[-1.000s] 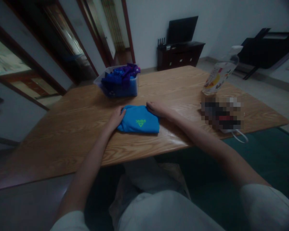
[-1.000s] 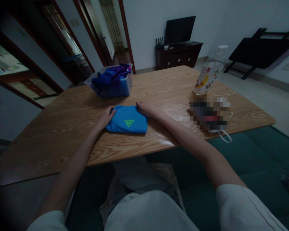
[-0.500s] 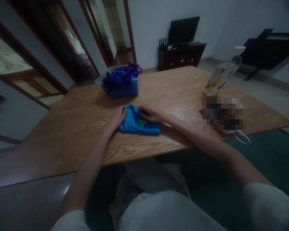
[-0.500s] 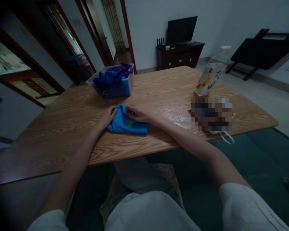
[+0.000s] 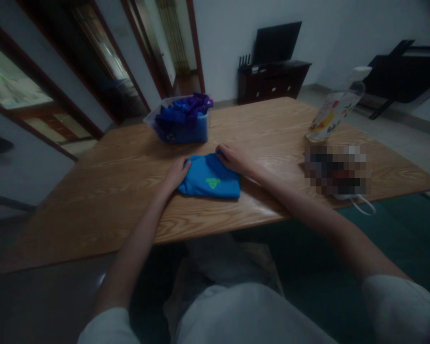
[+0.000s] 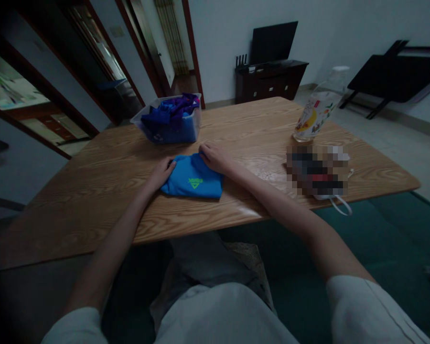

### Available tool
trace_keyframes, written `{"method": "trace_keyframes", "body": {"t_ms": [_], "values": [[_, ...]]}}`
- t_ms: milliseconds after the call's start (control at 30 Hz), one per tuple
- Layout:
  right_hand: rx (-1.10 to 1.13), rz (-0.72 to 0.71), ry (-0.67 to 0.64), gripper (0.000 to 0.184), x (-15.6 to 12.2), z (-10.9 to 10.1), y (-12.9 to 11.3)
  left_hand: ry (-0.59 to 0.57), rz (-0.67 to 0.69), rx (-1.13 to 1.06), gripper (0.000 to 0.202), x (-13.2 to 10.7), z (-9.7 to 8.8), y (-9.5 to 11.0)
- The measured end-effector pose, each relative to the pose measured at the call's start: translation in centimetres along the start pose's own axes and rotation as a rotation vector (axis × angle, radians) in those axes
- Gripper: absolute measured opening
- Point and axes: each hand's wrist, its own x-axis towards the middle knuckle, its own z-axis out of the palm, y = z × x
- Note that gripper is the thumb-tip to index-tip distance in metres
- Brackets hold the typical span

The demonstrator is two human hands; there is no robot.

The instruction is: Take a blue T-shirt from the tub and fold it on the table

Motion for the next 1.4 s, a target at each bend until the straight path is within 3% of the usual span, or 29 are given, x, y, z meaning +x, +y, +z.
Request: {"method": "trace_keyframes", "body": {"t_ms": [100, 200, 367, 533, 633, 800, 933, 1067, 1233, 1400], "values": [[-0.117, 0.149, -0.125, 0.029, 0.1, 0.1, 2.6, -0.007, 0.016, -0.003, 0.036, 0.1, -0.1, 0.0], [-0.172, 0.21, -0.216, 0.03, 0.0, 0.7, 3.9, -0.02, 0.022, 0.008, 0.038, 0.1, -0.2, 0.1], [-0.186, 0.179, -0.233, 0.039, 0.3, 1.3, 3.5, -0.02, 0.026, 0.002, 0.039, 0.1, -0.2, 0.2], [-0.052, 0.226, -0.217, 0.051, 0.4, 1.0, 2.9, -0.017, 0.027, 0.001, 0.04, 0.1, -0.2, 0.3], [0.047, 0.234, -0.178, 0.047, 0.2, 1.0, 2.9, -0.014, 0.029, -0.008, 0.039, 0.1, -0.2, 0.3], [0.29, 0.174, -0.096, 0.029, 0.1, 1.3, 2.5, -0.019, 0.024, -0.003, 0.037, 0.0, -0.3, 0.4], [0.466, 0.108, 0.023, 0.035, 0.0, 0.8, 1.4, -0.028, 0.029, 0.011, 0.039, -0.1, -0.3, 0.5], [0.609, -0.021, -0.015, 0.046, -0.3, 0.6, -0.5, -0.022, 0.031, -0.001, 0.039, 0.0, -0.1, 0.4], [0.498, -0.262, -0.167, 0.041, -0.9, 1.7, -2.7, -0.016, 0.03, 0.01, 0.039, 0.1, 0.1, 0.2], [0.48, -0.305, -0.08, 0.033, -0.9, 2.8, -2.5, -0.016, 0.018, 0.018, 0.04, 0.2, 0.1, 0.1]]}}
